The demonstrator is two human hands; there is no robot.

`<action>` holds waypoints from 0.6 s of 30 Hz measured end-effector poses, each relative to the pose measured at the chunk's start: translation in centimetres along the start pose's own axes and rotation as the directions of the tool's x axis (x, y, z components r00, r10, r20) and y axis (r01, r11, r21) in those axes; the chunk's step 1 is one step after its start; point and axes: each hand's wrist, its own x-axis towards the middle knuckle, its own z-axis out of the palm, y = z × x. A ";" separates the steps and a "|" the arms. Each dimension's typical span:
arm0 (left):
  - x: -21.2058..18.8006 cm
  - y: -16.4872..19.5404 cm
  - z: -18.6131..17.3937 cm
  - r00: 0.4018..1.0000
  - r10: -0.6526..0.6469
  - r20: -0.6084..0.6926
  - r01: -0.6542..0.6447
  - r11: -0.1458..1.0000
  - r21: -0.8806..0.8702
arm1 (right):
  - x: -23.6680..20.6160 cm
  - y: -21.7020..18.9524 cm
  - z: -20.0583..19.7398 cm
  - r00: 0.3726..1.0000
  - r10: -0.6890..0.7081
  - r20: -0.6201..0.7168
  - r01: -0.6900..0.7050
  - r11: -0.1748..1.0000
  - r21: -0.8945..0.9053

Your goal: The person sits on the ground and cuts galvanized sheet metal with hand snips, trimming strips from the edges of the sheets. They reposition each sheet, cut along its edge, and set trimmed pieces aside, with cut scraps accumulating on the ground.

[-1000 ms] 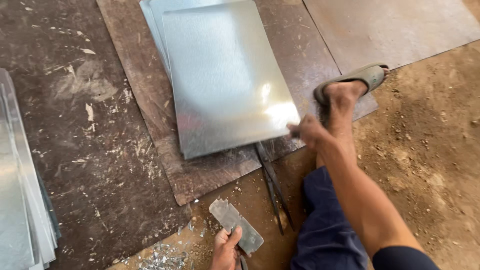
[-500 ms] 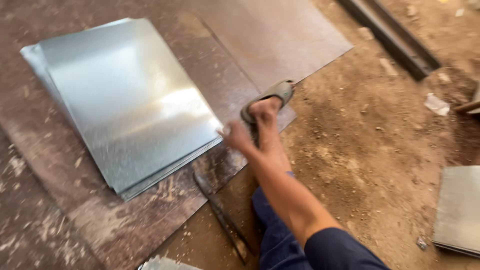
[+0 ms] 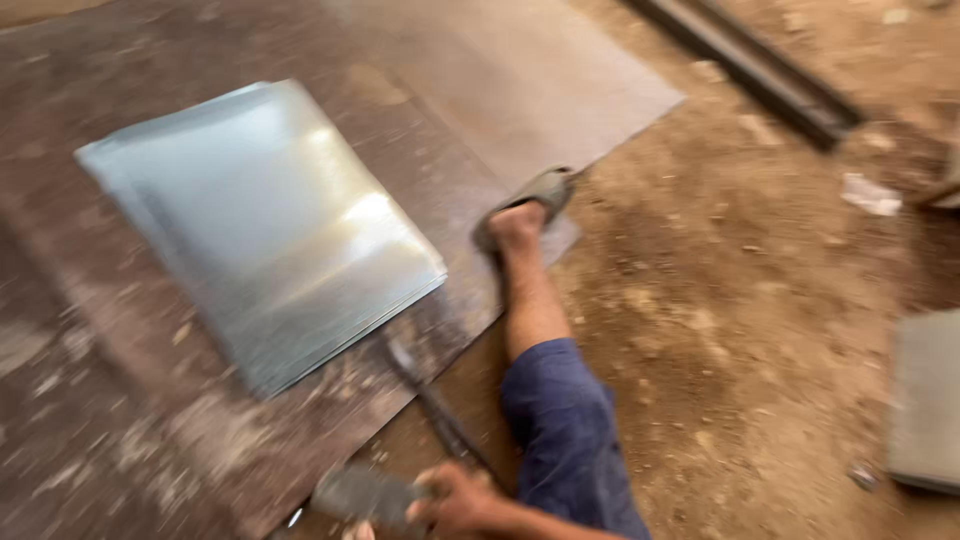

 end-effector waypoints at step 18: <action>-11.2 29.9 -31.0 0.464 0.758 -0.459 0.544 0.166 0.822 | 5.3 6.2 3.4 0.960 0.267 0.080 -0.278 0.930 0.240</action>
